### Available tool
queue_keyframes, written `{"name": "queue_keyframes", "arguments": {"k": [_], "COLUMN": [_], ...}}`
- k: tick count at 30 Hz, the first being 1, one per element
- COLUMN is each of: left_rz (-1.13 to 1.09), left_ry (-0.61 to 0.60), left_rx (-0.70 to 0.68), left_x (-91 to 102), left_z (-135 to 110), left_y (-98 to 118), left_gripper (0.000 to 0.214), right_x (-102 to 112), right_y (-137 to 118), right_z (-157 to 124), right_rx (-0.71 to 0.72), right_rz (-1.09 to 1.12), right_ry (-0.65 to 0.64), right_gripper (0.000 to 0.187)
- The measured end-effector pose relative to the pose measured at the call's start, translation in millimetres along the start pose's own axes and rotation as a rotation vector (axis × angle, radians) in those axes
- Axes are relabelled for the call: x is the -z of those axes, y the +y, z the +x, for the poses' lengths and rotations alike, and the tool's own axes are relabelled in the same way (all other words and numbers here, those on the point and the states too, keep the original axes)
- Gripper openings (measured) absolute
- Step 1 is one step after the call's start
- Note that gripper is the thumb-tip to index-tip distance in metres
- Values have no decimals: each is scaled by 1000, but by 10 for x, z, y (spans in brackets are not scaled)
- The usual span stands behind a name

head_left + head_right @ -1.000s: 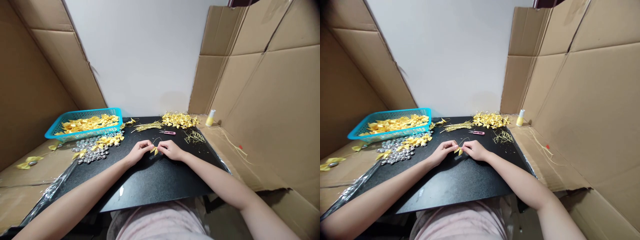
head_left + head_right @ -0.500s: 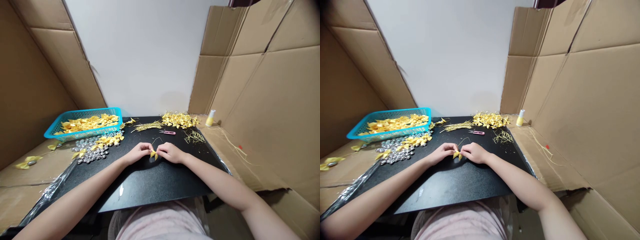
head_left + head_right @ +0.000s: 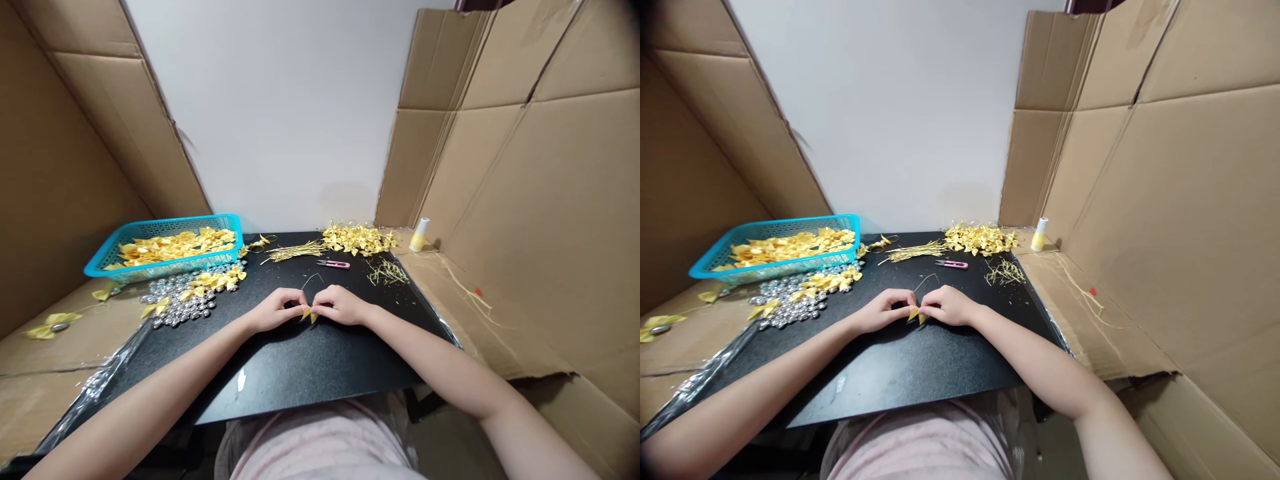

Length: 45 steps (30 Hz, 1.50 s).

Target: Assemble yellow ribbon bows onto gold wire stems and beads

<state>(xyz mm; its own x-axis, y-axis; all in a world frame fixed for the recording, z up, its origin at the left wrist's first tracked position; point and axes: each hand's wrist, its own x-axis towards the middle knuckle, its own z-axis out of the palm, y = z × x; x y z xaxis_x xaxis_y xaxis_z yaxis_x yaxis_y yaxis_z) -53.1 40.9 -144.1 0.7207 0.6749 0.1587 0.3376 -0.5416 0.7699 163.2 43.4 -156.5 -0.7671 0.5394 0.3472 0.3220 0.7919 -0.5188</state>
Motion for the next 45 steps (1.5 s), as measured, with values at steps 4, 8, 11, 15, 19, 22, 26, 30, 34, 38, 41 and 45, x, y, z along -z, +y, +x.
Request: {"name": "queue_keyframes", "arguments": {"k": [4, 8, 11, 15, 19, 22, 26, 30, 34, 38, 41, 45], "left_rz": [63, 86, 84, 77, 64, 47, -14, -58, -115, -163, -146, -123], "left_ry": [39, 41, 43, 33, 23, 27, 73, 76, 144, 178, 182, 185], "left_rx": [-2, 9, 16, 31, 28, 54, 108, 131, 161, 179, 177, 152], "left_x": [20, 27, 28, 29, 30, 31, 33, 21, 4, -7, -16, -28], "left_z": [4, 6, 5, 6, 8, 8, 3, 5, 14, 15, 14, 18], "left_y": [-30, -58, -62, -59, -61, -56, -30, 12, 28, 13, -4, -22], "left_gripper": [32, 32, 33, 33, 33, 34, 40, 40, 40, 42, 41, 39], "right_x": [-7, 6, 15, 18, 18, 21, 23, 9, -18, -30, -18, -21], "right_y": [20, 1, -11, -9, -1, 6, -3, -33, -23, 19, 4, -47], "right_z": [9, 16, 20, 22, 21, 19, 16, 22, 33, 30, 21, 19], "right_rx": [-48, -80, -88, -83, -87, -84, -51, -82, -197, -259, -270, -242], "right_rz": [46, 59, 53, 41, 32, 25, 7, 92, 375, 573, 514, 419], "right_ry": [22, 18, 11, 4, 0, 5, 19, 49, 137, 184, 185, 209], "right_gripper": [23, 23, 22, 22, 22, 22, 23, 24, 36, 51, 48, 41]}}
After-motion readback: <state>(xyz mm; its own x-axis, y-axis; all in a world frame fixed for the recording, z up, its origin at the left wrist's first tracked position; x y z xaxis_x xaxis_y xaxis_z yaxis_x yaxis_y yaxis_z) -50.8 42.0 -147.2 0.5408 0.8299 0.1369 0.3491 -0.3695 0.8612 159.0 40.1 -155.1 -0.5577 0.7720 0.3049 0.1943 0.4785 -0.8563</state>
